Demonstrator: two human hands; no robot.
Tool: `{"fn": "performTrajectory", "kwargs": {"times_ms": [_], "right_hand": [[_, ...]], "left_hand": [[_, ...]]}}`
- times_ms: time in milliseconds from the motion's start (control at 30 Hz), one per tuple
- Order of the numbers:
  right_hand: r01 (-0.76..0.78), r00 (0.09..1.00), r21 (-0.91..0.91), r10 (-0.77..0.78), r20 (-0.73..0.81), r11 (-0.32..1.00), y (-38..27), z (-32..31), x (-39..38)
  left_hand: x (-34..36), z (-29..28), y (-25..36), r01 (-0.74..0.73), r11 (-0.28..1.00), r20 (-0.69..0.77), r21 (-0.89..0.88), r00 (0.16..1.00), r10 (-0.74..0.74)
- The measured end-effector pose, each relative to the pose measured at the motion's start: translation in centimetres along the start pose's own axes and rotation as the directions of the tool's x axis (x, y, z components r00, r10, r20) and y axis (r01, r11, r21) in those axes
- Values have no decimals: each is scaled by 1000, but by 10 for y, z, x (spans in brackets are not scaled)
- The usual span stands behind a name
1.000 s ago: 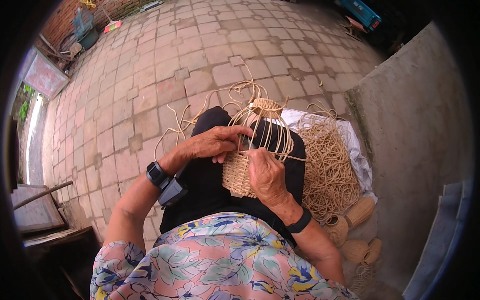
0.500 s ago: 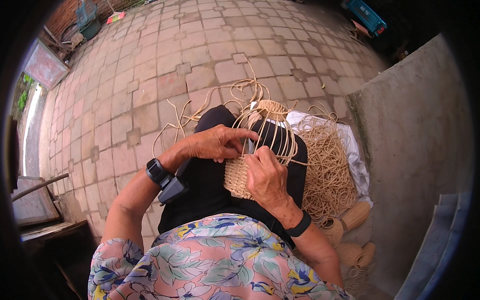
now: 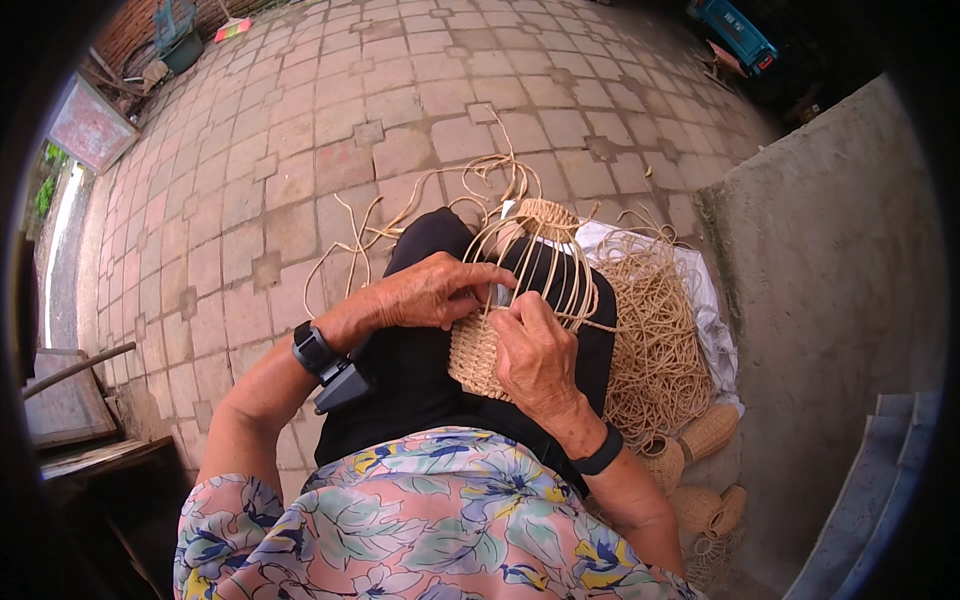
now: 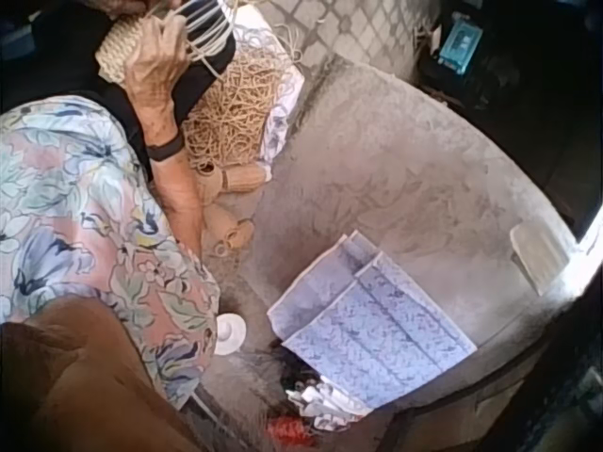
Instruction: Weaving a small basket from natural fibers.
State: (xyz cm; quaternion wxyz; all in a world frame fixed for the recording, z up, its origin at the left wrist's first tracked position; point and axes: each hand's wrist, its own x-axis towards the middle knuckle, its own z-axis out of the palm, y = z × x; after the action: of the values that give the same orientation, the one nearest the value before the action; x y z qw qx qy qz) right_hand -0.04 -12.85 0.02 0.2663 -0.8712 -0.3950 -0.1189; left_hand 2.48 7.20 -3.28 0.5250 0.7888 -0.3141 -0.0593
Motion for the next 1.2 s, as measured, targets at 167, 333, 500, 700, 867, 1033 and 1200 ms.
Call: {"fn": "performTrajectory", "kwargs": {"times_ms": [167,333,500,700,867,1033,1200], "right_hand": [[3,1000,13,-3,5,1000,0,0,1],[-7,1000,13,7,11,1000,0,0,0],[1,1000,23,-2,6,1000,1,-1,-1],[-42,999,12,42,29,999,-1,-7,3],[27,967,-195,24,254,980,-8,-22,19],[47,922,-345,93,377,937,-8,-15,27],[57,917,-340,85,390,939,-10,-16,26]], "left_hand": [[2,-2,2,36,998,24,-47,999,-35],[4,-3,5,169,968,86,-187,984,-155],[6,-4,6,258,941,165,-217,960,-225],[6,-3,2,290,915,176,-280,953,-248],[6,-6,4,304,910,199,-282,946,-254],[8,-5,5,335,897,209,-289,936,-282],[6,-8,6,359,891,244,-277,924,-296]]}}
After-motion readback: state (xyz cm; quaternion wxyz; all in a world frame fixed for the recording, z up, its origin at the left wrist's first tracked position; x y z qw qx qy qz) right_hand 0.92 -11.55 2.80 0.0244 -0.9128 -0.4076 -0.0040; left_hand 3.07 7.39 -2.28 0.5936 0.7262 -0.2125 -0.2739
